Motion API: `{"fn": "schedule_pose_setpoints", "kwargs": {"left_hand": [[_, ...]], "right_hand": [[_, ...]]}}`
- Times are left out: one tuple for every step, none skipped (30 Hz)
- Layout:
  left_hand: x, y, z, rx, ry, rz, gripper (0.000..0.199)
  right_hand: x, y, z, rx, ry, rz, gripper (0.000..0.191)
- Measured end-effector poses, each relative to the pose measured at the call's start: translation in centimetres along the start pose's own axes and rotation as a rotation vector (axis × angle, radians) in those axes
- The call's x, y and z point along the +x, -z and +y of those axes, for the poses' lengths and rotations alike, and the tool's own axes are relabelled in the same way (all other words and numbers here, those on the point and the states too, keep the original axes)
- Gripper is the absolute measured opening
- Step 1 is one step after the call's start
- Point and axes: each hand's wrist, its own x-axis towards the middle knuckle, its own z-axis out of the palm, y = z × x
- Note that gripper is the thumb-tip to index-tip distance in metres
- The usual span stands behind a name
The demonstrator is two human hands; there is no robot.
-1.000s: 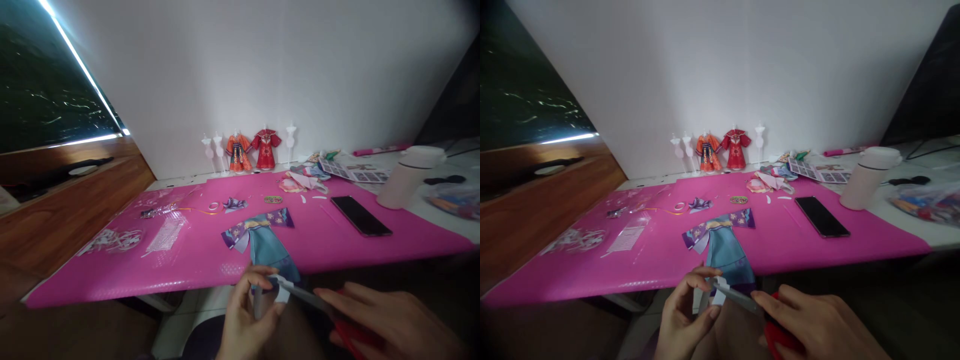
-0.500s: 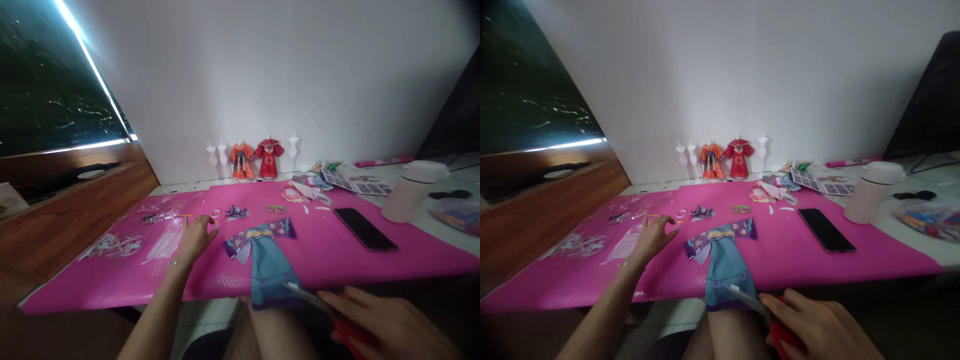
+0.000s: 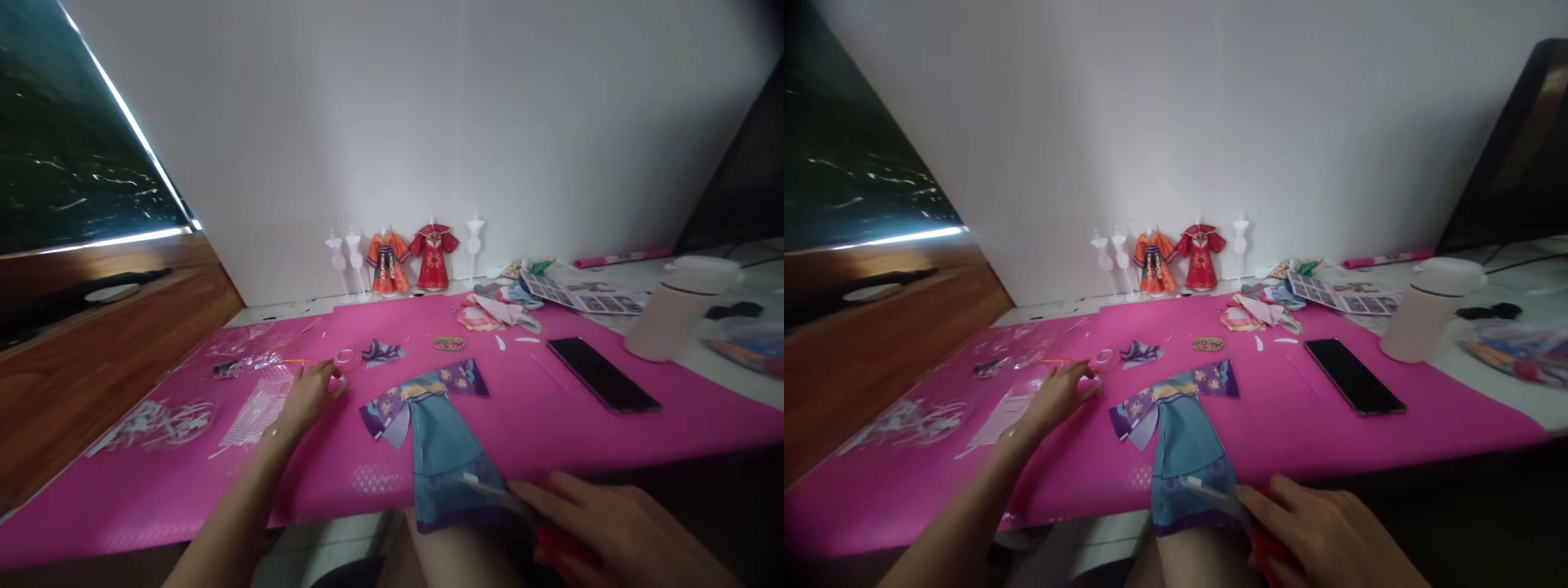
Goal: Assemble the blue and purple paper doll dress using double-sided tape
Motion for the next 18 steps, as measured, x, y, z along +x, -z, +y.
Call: {"fn": "schedule_pose_setpoints", "kwargs": {"left_hand": [[-0.4, 0.4, 1.1, -0.054, -0.036, 0.016, 0.013], [-0.9, 0.7, 2.5, -0.118, -0.078, 0.016, 0.015], [-1.5, 1.1, 4.1, -0.191, -0.128, -0.007, 0.016], [-2.2, 1.3, 5.8, -0.265, -0.183, -0.050, 0.016], [-2.9, 1.5, 7.4, -0.332, -0.235, -0.097, 0.015], [-3.6, 1.7, 8.9, -0.424, -0.294, -0.153, 0.013], [-4.3, 1.8, 10.2, -0.625, -0.333, -0.229, 0.011], [-4.8, 1.8, 11.3, -0.772, -0.348, -0.284, 0.009], [-5.2, 1.8, 12.1, -0.845, -0.352, -0.330, 0.008], [-5.4, 1.7, 12.6, -0.890, -0.349, -0.379, 0.009], [-5.6, 1.6, 13.0, -0.903, -0.344, -0.421, 0.009], [-5.6, 1.5, 13.2, -0.900, -0.336, -0.457, 0.009], [-5.6, 1.4, 13.2, -0.890, -0.327, -0.486, 0.009], [-5.6, 1.2, 13.2, -0.880, -0.316, -0.508, 0.008], [-5.6, 1.1, 13.2, -0.870, -0.301, -0.523, 0.008], [-5.6, 0.9, 13.2, -0.859, -0.282, -0.531, 0.009], [-5.6, 0.8, 13.3, -0.848, -0.266, -0.537, 0.010], [-5.6, 0.7, 13.3, -0.840, -0.255, -0.544, 0.012]], "right_hand": [[0.4, 0.2, -0.2, 0.008, -0.006, -0.013, 0.049], [0.9, 0.5, -0.4, 0.012, -0.004, -0.020, 0.047], [1.3, 0.8, -0.5, 0.012, 0.004, -0.022, 0.045], [1.8, 1.2, -0.7, 0.010, 0.011, -0.019, 0.043], [2.1, 1.5, -0.8, 0.006, 0.018, -0.010, 0.042], [2.4, 1.7, -0.9, 0.000, 0.021, -0.004, 0.042], [2.6, 1.9, -0.9, -0.006, 0.026, 0.003, 0.042], [2.8, 2.0, -1.0, -0.012, 0.033, 0.008, 0.042], [2.9, 2.0, -1.0, -0.019, 0.039, 0.008, 0.042], [3.0, 2.0, -1.0, -0.025, 0.048, 0.011, 0.041], [3.1, 2.0, -1.1, -0.029, 0.056, 0.013, 0.040], [3.2, 2.0, -1.1, -0.031, 0.064, 0.014, 0.038], [3.3, 1.9, -1.1, -0.033, 0.067, 0.011, 0.036], [3.3, 1.9, -1.2, -0.032, 0.070, 0.009, 0.035], [3.4, 1.9, -1.3, -0.030, 0.072, 0.005, 0.034], [3.5, 1.8, -1.3, -0.031, 0.071, 0.001, 0.035], [3.5, 1.8, -1.3, -0.034, 0.068, -0.004, 0.036], [3.5, 1.7, -1.3, -0.039, 0.068, -0.006, 0.037]]}}
